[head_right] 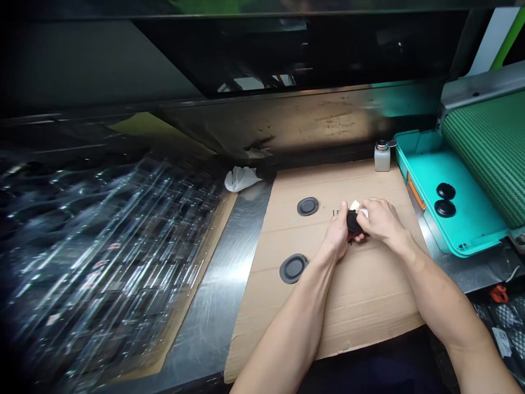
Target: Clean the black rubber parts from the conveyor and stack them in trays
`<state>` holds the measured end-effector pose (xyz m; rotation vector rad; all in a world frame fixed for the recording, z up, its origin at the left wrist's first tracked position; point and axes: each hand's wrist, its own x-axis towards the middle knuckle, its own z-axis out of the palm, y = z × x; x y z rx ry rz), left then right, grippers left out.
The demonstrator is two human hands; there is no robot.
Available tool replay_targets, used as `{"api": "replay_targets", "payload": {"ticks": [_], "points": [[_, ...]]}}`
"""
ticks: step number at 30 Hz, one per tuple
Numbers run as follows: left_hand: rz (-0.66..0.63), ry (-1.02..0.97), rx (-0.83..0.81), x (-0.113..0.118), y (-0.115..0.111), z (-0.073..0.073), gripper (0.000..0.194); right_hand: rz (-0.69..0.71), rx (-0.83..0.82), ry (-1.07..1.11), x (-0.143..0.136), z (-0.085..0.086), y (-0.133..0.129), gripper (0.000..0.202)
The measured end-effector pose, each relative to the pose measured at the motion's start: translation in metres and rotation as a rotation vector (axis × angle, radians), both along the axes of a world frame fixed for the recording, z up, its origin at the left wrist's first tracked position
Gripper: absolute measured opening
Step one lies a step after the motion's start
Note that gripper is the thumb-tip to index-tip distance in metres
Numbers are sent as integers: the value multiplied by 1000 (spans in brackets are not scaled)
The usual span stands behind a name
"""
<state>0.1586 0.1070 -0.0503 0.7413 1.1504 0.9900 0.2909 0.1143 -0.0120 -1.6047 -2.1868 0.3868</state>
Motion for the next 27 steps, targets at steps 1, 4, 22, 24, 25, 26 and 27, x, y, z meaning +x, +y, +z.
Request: {"api": "replay_targets", "payload": {"ticks": [1,4,22,24,25,26,27], "points": [[11,19,6,1,0,-1,65,-2,14,3,0,0,0,16],[37,19,22,2,-1,-3,63,-4,26,12,-1,1,1,16],[5,-78,-32,-5,1,1,66,-10,-96,87,5,3,1,20],[53,-266,-150,-15,6,8,71,-50,-77,82,12,1,3,22],[81,-369,-218,-20,9,11,71,-86,-50,83,16,1,5,22],[106,-463,-280,-26,12,14,71,-122,-23,84,20,0,6,23],[125,-542,-329,-31,14,17,70,-153,-3,87,23,-1,8,24]]}}
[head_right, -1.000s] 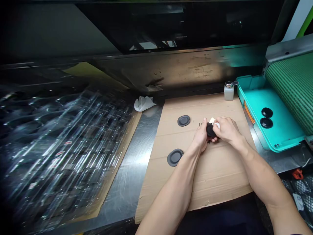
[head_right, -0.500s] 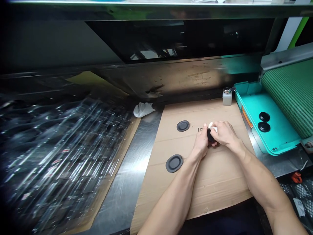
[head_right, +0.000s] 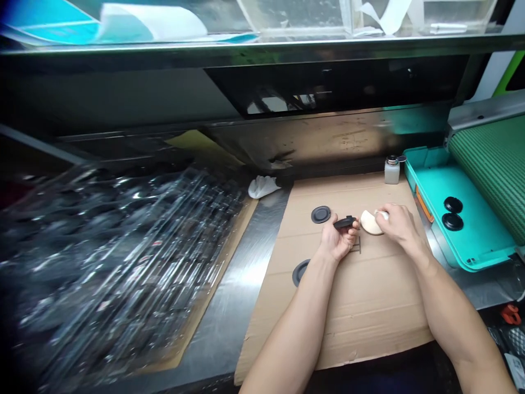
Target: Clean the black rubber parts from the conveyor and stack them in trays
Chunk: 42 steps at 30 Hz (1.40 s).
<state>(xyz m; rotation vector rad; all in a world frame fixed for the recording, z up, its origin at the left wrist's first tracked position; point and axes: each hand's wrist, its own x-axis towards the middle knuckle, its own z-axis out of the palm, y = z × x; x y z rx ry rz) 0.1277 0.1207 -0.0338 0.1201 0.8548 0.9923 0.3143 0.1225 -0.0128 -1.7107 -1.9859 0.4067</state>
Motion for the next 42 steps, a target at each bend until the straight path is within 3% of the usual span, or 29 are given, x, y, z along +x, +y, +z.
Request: {"api": "replay_targets", "payload": {"ticks": [6,15,17,21,25,30,32,35,39,42], "points": [[25,-171,-71,-10,3,4,68,-63,-30,-20,6,-5,7,23],[12,-123,-29,-7,2,1,73,-134,-72,-201,13,-14,12,24],[19,-108,6,-6,1,2,74,-140,2,-255,12,-16,11,25],[97,-86,155,-1,-3,8,63,58,195,-266,-2,-16,1,36],[269,36,380,0,-5,11,42,272,120,-316,-15,-21,-6,31],[363,68,422,0,-4,1,27,145,266,29,-21,-28,-2,32],[336,29,400,2,-2,-5,25,204,320,143,-30,-30,-6,34],[240,-87,347,5,1,-12,30,388,303,86,-48,-32,-16,34],[247,-115,332,5,4,-20,29,245,294,-91,-58,-30,-23,35],[216,-100,320,5,7,-26,29,307,279,-145,-56,-28,-23,35]]}}
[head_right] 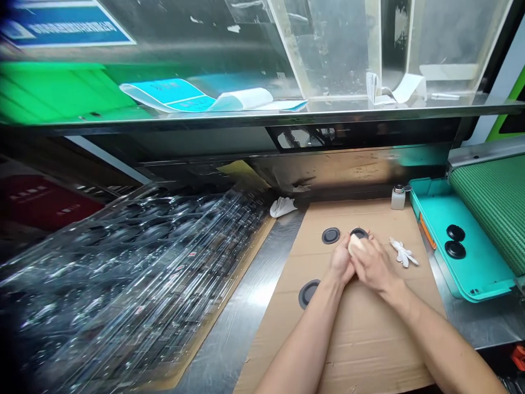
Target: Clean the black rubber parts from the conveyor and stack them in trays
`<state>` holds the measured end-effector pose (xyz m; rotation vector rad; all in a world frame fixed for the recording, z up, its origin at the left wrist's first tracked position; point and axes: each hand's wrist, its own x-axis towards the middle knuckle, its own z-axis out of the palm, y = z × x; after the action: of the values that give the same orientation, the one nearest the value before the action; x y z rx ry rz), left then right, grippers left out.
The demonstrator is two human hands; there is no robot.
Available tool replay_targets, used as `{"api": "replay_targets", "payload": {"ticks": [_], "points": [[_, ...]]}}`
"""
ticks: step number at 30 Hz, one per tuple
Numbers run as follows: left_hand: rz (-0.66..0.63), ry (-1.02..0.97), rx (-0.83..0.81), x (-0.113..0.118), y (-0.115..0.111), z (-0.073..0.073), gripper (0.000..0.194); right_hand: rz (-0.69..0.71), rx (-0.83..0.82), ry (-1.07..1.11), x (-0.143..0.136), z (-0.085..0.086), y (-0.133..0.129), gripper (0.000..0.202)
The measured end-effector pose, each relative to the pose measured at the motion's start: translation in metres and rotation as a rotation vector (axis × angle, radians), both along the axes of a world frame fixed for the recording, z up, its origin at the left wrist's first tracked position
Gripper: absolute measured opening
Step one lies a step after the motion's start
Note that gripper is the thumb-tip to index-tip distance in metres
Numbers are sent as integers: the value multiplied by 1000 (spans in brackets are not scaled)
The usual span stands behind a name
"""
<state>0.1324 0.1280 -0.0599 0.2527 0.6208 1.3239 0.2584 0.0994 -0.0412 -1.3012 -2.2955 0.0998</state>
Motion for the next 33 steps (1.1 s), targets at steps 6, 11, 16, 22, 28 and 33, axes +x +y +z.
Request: {"api": "replay_targets", "payload": {"ticks": [6,11,16,22,28,33], "points": [[182,304,75,-2,0,-2,27,-186,-85,-129,18,-10,13,31],[476,1031,496,10,-21,13,72,-187,-131,-128,23,-17,18,26],[635,1345,850,24,-47,28,99,-210,-215,-112,23,-12,19,29],[540,1190,728,19,-68,37,102,-172,-222,-130,27,-7,20,34],[528,851,479,6,-90,52,81,-147,-136,-105,29,-12,23,33],[406,1115,311,-49,-109,41,19,-149,-118,-108,30,-16,27,33]]}}
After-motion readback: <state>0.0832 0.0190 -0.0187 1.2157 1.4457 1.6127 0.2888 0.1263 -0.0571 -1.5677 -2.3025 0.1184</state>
